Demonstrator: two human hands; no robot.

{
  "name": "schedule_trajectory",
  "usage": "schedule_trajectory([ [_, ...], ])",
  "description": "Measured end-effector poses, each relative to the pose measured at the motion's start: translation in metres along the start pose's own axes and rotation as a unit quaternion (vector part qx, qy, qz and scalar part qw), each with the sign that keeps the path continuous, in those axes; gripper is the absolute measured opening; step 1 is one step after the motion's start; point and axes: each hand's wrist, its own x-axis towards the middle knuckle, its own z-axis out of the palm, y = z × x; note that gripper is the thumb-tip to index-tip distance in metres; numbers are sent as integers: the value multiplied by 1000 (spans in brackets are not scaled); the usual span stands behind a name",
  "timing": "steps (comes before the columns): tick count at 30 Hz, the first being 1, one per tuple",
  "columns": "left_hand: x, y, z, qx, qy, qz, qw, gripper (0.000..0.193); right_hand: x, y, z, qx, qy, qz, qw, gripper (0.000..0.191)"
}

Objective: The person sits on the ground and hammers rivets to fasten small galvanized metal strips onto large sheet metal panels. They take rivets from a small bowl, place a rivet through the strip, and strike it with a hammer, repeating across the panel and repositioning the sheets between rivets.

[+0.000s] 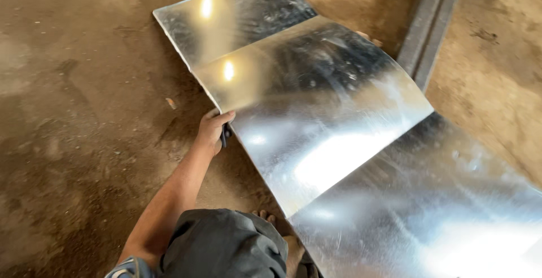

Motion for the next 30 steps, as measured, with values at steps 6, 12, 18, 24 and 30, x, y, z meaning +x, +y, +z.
schedule_trajectory([
  [6,-44,105,-31,18,-50,160,986,9,-43,-25,79,-4,-72,17,997,26],
  [12,-2,171,-127,-30,210,198,957,27,-62,-26,107,-126,-237,-171,948,33],
  [18,69,199,-155,416,475,314,709,52,-204,-131,343,275,-376,103,879,22],
  [24,73,39,-52,759,-77,77,642,85,-322,-181,445,24,-498,-4,867,20],
  [30,61,20,-42,786,-93,97,604,101,-307,-114,423,108,-619,120,769,7],
])
